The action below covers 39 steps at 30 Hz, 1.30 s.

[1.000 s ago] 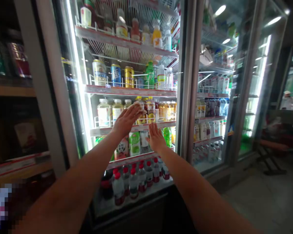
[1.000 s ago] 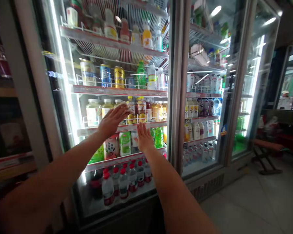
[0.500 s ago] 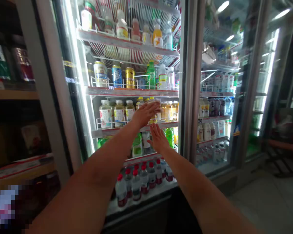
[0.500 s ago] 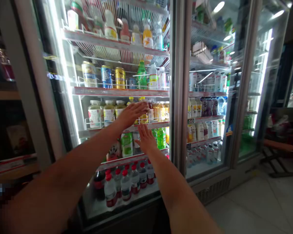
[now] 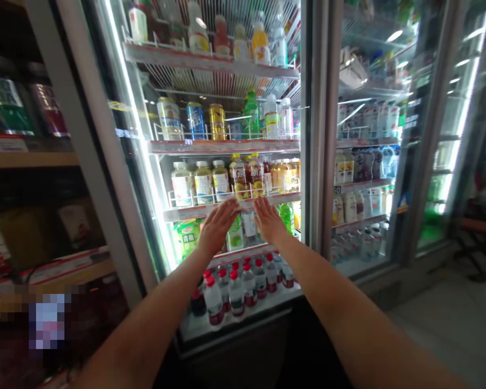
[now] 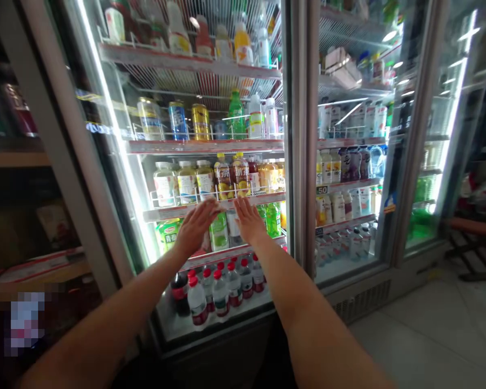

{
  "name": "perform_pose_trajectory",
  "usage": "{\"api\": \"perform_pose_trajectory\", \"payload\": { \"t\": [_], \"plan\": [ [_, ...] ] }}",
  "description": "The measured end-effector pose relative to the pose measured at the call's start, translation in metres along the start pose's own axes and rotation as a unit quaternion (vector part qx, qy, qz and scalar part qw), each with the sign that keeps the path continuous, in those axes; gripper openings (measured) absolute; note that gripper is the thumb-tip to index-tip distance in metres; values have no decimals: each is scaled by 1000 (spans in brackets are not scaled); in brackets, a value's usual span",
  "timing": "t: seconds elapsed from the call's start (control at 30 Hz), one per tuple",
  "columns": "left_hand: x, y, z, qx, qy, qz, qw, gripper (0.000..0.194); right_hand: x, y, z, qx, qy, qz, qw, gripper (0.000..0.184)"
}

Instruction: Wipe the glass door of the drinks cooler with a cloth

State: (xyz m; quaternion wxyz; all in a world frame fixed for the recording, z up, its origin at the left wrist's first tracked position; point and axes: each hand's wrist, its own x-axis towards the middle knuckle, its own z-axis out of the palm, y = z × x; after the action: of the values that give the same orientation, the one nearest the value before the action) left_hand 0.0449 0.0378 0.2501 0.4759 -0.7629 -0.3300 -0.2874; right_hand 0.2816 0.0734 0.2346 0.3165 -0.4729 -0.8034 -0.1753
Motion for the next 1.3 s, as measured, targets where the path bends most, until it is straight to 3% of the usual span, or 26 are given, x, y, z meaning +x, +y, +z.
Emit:
{"api": "perform_pose_trajectory", "payload": {
  "t": [0.1, 0.17, 0.3, 0.43, 0.6, 0.8, 0.9, 0.97, 1.03, 1.1, 1.2, 1.3],
  "plan": [
    [-65, 34, 23, -2, -34, 50, 998, 56, 1, -1, 3, -2, 0, 7, 1000, 70],
    [-94, 53, 36, -15, -61, 95, 994, 52, 2, -2, 4, -3, -2, 13, 1000, 71],
    [-110, 75, 50, -33, -110, 173, 978, 47, 1, -4, 6, -12, 0, 23, 1000, 70],
    [-88, 61, 46, -27, -121, 216, 968, 49, 1, -5, 6, -18, 3, 27, 999, 73],
    [-35, -1, 9, 0, -71, 190, 979, 60, 1, -6, 4, -18, -9, 22, 1000, 74],
    [48, -78, -53, 30, -8, -22, 999, 71, 1, -6, 1, -13, -11, 21, 1000, 74],
    [59, -98, -62, 15, 20, -60, 998, 68, 0, -4, -3, -16, -18, 13, 1000, 76],
    [47, -97, -56, -8, 34, -61, 998, 65, 0, -3, -5, -15, -20, 5, 1000, 77],
    [19, -83, -43, -27, 42, -51, 997, 66, 0, -3, -6, -13, -17, -1, 1000, 77],
    [-20, -57, -25, -31, 29, -1, 999, 65, 1, -3, -7, -10, -23, 5, 1000, 78],
    [-81, -7, 5, -36, -34, 59, 997, 63, 1, -5, -7, -6, -34, 15, 999, 78],
    [-124, 39, 30, -36, -81, 100, 991, 59, 0, -6, -6, -15, -29, 17, 999, 78]
  ]
}}
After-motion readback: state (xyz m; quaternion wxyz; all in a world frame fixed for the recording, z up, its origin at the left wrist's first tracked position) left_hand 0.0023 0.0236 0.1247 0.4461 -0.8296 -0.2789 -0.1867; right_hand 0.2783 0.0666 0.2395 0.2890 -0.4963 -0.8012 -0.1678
